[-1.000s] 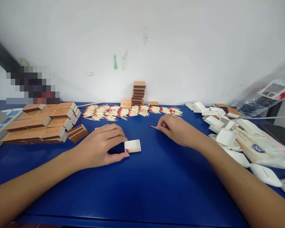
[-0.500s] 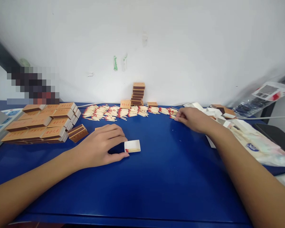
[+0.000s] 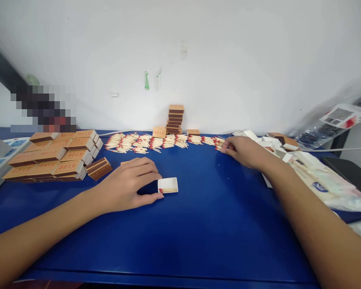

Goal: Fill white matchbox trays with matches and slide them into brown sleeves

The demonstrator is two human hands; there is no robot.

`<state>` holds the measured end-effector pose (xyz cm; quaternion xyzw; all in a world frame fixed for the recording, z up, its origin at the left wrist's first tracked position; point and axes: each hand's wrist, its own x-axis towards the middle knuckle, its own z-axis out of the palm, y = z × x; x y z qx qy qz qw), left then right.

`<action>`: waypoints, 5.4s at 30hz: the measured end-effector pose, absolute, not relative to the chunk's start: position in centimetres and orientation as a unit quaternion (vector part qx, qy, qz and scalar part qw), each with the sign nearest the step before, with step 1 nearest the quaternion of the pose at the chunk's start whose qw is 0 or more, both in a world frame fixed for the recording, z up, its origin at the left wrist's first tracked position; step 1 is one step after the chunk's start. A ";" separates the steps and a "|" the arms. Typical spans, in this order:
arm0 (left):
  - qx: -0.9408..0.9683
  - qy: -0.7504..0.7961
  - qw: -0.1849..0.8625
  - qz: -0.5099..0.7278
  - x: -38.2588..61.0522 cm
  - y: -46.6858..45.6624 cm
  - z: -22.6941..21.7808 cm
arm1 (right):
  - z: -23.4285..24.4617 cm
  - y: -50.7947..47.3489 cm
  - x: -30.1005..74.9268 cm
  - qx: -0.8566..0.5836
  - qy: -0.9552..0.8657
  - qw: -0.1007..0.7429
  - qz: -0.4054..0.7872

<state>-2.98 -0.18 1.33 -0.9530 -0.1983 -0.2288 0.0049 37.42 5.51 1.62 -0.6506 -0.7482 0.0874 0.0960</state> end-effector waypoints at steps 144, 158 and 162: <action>-0.944 -0.240 0.016 -0.226 -3.0 0.0 1.2 | 2.4 2.4 30.8 -0.501 -0.838 0.216 0.004; -0.944 -0.239 0.020 -0.228 -2.7 -0.1 1.1 | 1.4 -2.6 23.0 -0.374 -0.912 0.169 0.018; -0.944 -0.243 0.015 -0.224 -2.7 -0.1 1.2 | 1.6 -2.0 23.6 -0.402 -0.888 0.214 0.073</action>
